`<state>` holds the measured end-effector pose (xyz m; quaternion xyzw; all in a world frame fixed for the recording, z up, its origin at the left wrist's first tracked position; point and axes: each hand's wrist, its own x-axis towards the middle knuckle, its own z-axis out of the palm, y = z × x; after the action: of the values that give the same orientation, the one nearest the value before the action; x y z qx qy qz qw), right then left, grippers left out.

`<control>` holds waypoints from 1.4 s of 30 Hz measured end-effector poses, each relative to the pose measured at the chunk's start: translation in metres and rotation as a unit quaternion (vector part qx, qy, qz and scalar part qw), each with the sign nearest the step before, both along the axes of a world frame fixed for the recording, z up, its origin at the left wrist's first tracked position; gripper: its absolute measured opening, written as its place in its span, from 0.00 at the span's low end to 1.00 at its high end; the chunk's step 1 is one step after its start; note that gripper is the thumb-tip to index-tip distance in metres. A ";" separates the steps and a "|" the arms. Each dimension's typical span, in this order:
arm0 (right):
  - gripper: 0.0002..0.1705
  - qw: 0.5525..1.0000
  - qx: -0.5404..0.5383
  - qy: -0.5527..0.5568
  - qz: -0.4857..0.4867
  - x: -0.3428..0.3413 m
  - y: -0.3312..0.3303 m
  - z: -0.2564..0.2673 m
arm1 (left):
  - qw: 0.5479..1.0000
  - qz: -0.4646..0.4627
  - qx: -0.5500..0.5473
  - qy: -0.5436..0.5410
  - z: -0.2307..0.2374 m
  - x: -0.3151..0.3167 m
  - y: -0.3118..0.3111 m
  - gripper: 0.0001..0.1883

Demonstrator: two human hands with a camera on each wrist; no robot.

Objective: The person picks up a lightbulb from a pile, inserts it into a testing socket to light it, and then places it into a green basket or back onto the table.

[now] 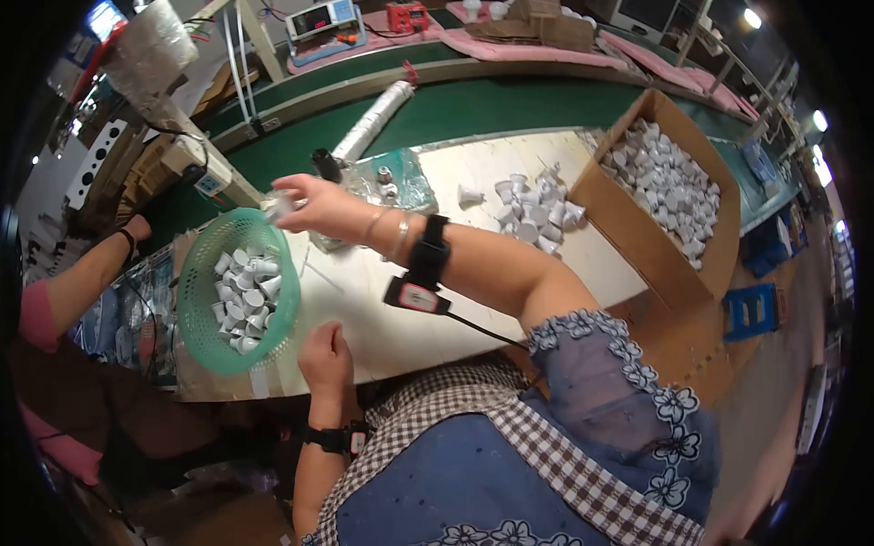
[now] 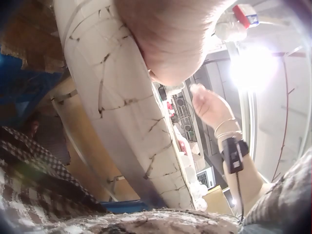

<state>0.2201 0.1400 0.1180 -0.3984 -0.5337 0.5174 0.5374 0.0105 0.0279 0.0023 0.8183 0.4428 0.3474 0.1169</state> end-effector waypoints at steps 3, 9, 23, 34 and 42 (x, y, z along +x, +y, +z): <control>0.32 0.991 0.056 -0.120 -0.011 -0.003 0.002 0.003 | 1.000 -0.013 0.009 0.014 -0.005 -0.001 0.002 0.06; 0.12 0.861 0.020 -0.475 -0.177 0.108 -0.024 -0.023 | 1.000 -0.001 -0.020 -0.009 0.005 0.001 0.000 0.06; 0.15 0.708 0.010 -0.699 -0.099 0.194 -0.077 -0.069 | 1.000 -0.008 -0.015 0.007 -0.002 0.002 0.001 0.07; 0.13 0.636 -0.028 -0.769 -0.060 0.196 -0.113 -0.052 | 1.000 -0.005 -0.007 0.018 -0.002 0.000 0.002 0.05; 0.08 0.591 -0.113 -0.795 -0.084 0.196 -0.115 -0.051 | 1.000 -0.006 -0.010 0.012 -0.003 0.000 0.005 0.05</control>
<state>0.4158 0.0251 0.0670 -0.7519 -0.6503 0.0041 -0.1081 0.0103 0.0327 -0.0011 0.8239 0.4427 0.3321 0.1221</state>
